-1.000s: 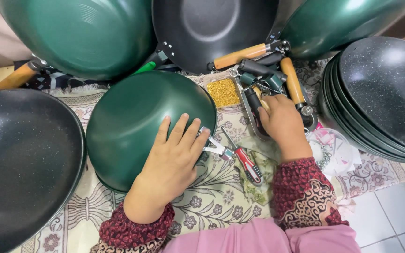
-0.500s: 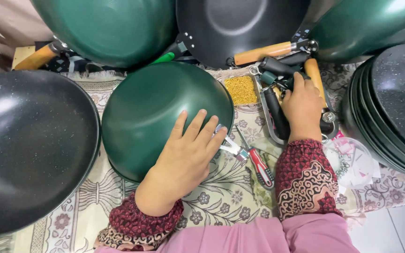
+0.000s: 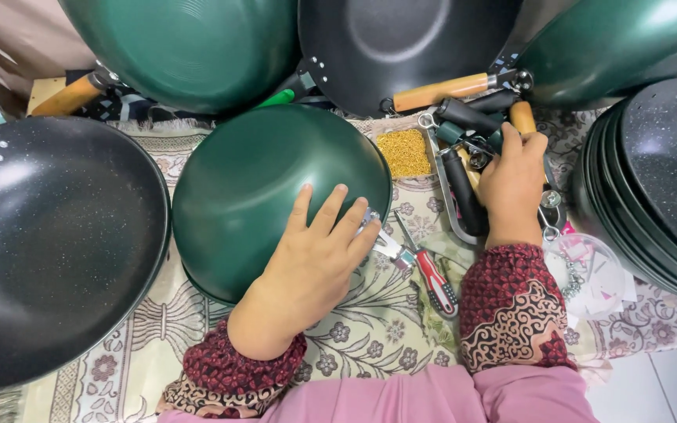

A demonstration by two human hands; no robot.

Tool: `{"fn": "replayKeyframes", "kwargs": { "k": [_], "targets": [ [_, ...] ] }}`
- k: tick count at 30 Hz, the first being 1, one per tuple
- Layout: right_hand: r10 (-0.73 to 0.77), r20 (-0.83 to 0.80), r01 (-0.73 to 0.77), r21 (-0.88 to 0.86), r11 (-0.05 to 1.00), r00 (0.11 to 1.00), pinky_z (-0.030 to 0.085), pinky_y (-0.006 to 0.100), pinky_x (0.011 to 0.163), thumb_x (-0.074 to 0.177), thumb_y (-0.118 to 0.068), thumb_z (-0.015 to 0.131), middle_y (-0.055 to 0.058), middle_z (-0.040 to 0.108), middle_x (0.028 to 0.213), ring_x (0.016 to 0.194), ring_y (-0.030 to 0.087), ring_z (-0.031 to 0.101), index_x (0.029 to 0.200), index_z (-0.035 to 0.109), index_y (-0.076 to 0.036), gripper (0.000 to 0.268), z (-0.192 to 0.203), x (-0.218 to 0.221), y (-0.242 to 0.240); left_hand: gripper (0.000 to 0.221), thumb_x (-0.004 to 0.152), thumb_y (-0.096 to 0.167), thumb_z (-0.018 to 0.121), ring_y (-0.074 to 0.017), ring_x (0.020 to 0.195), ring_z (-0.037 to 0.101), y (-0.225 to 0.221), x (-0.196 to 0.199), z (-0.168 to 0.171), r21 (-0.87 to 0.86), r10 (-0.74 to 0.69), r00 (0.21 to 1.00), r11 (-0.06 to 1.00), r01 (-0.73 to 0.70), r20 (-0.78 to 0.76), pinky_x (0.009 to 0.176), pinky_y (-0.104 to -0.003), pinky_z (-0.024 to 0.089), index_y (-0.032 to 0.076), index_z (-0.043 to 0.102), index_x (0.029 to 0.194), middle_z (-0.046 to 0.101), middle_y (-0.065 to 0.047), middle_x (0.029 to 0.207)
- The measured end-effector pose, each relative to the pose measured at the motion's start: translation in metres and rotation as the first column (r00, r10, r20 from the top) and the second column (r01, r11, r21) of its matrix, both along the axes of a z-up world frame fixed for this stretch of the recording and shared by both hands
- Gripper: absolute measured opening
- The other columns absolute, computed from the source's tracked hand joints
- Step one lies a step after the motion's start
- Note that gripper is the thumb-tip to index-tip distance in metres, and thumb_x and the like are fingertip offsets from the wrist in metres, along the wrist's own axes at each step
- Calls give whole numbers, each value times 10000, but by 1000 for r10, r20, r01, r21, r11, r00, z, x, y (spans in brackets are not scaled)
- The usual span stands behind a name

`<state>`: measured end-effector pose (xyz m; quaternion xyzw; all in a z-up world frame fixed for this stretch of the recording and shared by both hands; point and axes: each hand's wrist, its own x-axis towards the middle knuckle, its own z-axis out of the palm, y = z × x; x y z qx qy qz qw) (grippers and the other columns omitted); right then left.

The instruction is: Attaching wooden handles to various metal woks and pans using a screwdriver and screws.

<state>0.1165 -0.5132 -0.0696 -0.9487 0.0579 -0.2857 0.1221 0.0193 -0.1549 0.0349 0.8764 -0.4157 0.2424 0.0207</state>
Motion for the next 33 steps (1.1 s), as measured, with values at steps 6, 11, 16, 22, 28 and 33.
{"fn": "replayKeyframes", "kwargs": {
  "k": [6, 11, 16, 22, 28, 33],
  "targets": [
    [101, 310, -132, 80, 988, 945, 503, 553, 936, 817, 103, 463, 246, 414, 1208, 1089, 459, 543, 1377, 574, 57, 573, 39, -19, 20, 302, 918, 137, 626, -330, 1224, 621, -7, -3, 8, -93, -39, 992, 994, 50, 123, 1028, -664, 441, 175, 666, 1214, 674, -88, 1284],
    [210, 434, -285, 113, 952, 876, 480, 481, 950, 902, 162, 518, 260, 388, 1223, 1140, 428, 498, 1410, 492, 46, 522, 73, -45, 35, 246, 934, 134, 631, -332, 1197, 632, -17, -4, 4, -163, -5, 983, 986, 35, 181, 1005, -656, 456, 192, 694, 1164, 683, -79, 1237],
    [298, 486, -379, 74, 922, 821, 408, 556, 1091, 958, 162, 559, 294, 410, 1249, 1187, 448, 483, 1446, 438, 40, 518, 66, -46, 24, 289, 881, 86, 645, -334, 1188, 639, -22, -5, 9, -187, 34, 980, 982, 2, 194, 995, -643, 471, 187, 668, 1151, 684, -76, 1235],
    [315, 563, -416, 58, 907, 764, 412, 529, 1087, 1038, 67, 541, 276, 435, 1274, 1199, 410, 472, 1448, 441, 30, 424, 58, -42, 24, 402, 873, 94, 645, -317, 1204, 619, -20, -2, 21, -151, 68, 984, 988, -42, 165, 1009, -595, 470, 211, 643, 1257, 667, -65, 1302],
    [257, 664, -419, 94, 903, 703, 436, 481, 1037, 1034, 35, 560, 246, 419, 1301, 1211, 374, 448, 1470, 414, 6, 461, 56, -42, 20, 473, 826, 57, 618, -306, 1225, 622, -14, -2, 15, -139, 31, 993, 990, -15, 115, 1061, -564, 436, 206, 643, 1275, 675, -64, 1313],
    [200, 477, -301, 145, 943, 856, 445, 492, 1056, 981, 69, 610, 272, 479, 1285, 1190, 418, 535, 1461, 456, 30, 506, 38, -35, 6, 334, 935, 128, 580, -301, 1209, 632, -13, -1, 17, -154, 20, 990, 988, 1, 138, 1060, -552, 439, 200, 670, 1248, 684, -65, 1292]
  ]
}}
